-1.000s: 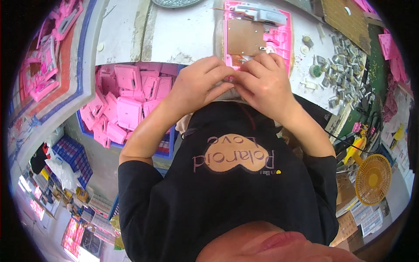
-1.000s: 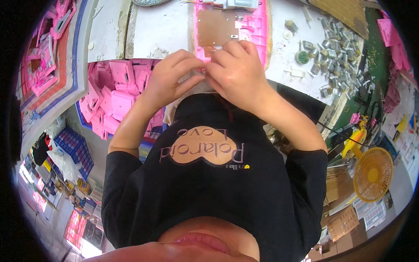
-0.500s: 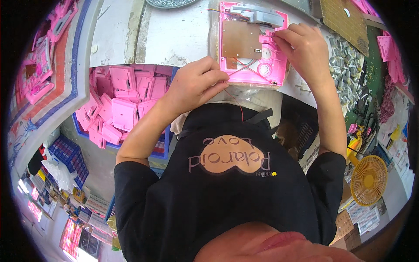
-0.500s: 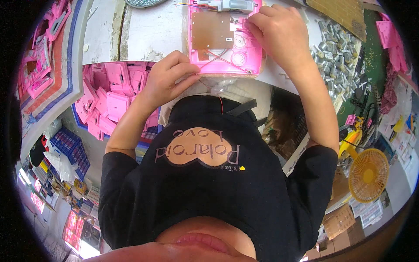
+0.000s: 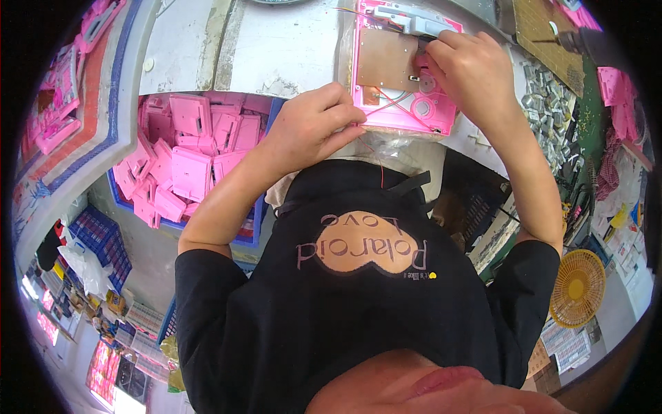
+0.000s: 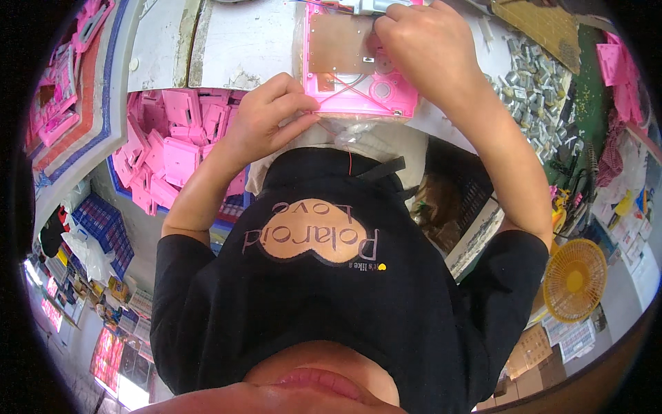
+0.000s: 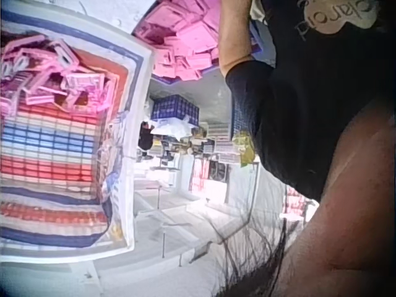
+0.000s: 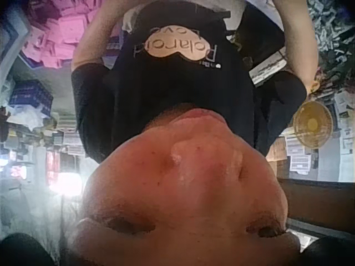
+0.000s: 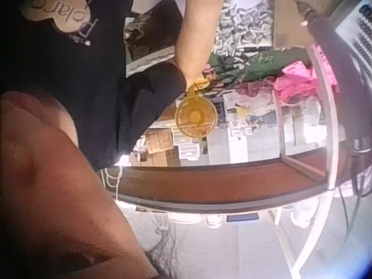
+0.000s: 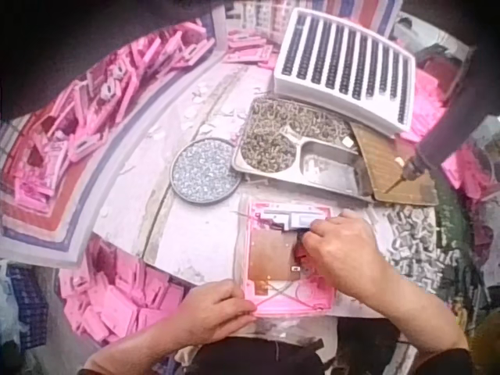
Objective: Assembling and soldering electronic components into a pink toy housing.
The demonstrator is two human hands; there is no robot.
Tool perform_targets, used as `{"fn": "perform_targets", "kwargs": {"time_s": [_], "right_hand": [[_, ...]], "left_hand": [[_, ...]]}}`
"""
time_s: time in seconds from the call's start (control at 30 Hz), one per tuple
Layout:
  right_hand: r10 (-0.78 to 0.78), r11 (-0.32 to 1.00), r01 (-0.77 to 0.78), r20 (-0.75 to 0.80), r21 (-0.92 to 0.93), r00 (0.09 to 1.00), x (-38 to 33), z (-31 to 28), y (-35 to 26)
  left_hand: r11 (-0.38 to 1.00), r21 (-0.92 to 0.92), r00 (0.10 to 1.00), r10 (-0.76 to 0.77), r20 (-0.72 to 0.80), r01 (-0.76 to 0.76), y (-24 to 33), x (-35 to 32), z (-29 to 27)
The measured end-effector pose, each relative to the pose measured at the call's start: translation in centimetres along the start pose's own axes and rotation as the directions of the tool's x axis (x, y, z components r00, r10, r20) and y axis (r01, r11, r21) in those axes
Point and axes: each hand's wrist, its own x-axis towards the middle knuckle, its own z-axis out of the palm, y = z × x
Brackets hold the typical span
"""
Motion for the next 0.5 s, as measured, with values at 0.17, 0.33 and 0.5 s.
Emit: {"fn": "perform_targets", "kwargs": {"time_s": [0.17,0.33,0.5], "right_hand": [[-0.121,0.992,0.118,0.072,0.043,0.990,0.4,-1.0,0.6],[-0.114,0.991,0.114,-0.001,0.066,0.993,-1.5,-0.7,0.4],[-0.109,0.983,0.112,-0.027,0.145,0.994,-1.9,-0.6,0.9]], "left_hand": [[1.000,-0.014,1.000,0.001,-0.016,-0.001,-0.2,-0.2,0.2],[1.000,-0.018,1.000,-0.001,-0.018,0.001,-0.2,-0.3,0.2],[1.000,-0.027,1.000,0.008,-0.017,-0.008,-0.4,-0.3,0.2]]}}
